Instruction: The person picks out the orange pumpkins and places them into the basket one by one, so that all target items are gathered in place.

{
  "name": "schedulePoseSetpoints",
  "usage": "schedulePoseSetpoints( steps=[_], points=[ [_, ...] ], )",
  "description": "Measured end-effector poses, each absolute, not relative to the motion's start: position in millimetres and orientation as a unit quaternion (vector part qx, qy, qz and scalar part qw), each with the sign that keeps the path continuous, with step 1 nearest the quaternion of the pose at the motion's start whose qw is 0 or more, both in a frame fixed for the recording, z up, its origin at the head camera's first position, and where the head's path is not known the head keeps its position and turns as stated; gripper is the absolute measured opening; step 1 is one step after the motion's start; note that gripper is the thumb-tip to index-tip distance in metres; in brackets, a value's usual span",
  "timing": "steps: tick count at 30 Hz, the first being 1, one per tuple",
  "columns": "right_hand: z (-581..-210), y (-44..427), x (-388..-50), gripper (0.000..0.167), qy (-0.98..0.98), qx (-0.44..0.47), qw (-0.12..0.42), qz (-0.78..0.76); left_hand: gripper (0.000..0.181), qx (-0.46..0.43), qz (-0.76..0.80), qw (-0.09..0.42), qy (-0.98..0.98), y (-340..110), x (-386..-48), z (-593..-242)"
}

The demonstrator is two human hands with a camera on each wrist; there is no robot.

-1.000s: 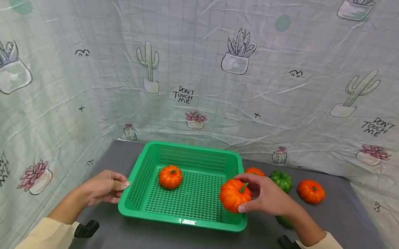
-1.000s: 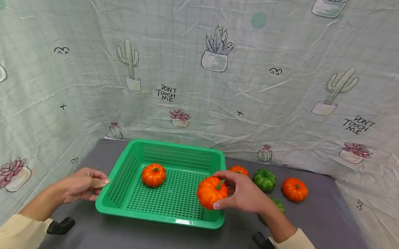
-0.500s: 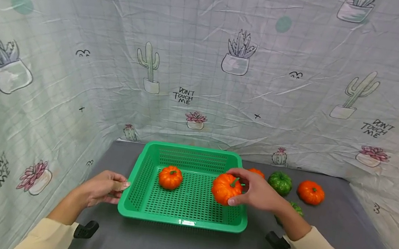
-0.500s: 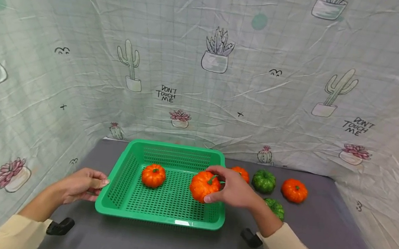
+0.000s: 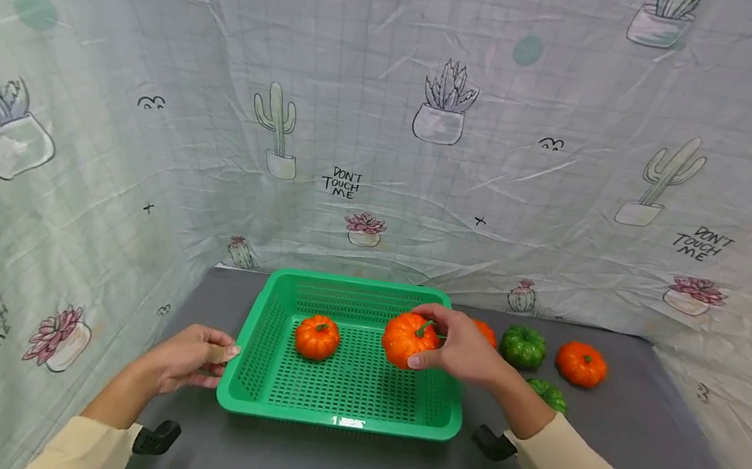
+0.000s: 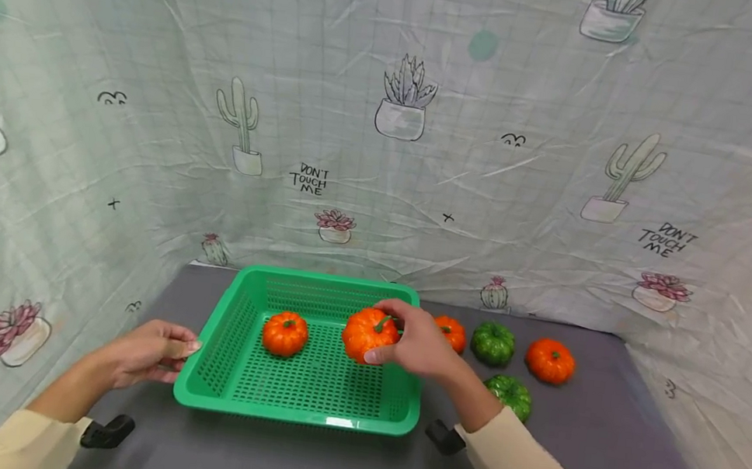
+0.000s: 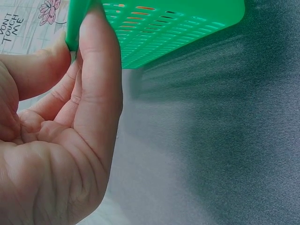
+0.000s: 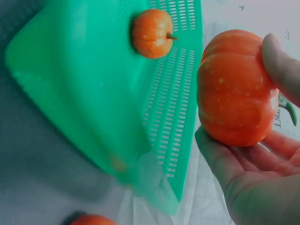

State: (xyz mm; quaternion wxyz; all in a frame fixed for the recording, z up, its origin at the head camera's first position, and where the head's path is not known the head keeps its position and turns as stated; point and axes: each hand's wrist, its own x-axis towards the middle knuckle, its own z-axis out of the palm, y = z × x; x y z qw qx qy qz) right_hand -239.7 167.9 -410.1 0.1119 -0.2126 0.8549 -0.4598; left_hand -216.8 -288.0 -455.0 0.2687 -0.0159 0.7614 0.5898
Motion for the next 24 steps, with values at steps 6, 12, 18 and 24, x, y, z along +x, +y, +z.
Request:
schedulePoseSetpoints(
  steps=[6,12,18,24],
  points=[
    [-410,149,-248,0.070,0.856,-0.185,0.105,-0.472,0.021,-0.014,0.593,0.269,0.759,-290,-217,-454],
    [-405,137,-252,0.069,0.857,-0.134,0.108,-0.485,0.021,-0.013,0.592,0.266,0.761,-287,-217,-454],
    [-405,129,-257,0.067,0.849,-0.115,0.116,-0.503,0.020,-0.012,0.591,0.267,0.761,-287,-217,-454],
    [-409,120,-265,0.069,0.850,-0.093,0.110,-0.507,0.019,-0.020,0.591,0.269,0.760,-288,-216,-453]
  ],
)
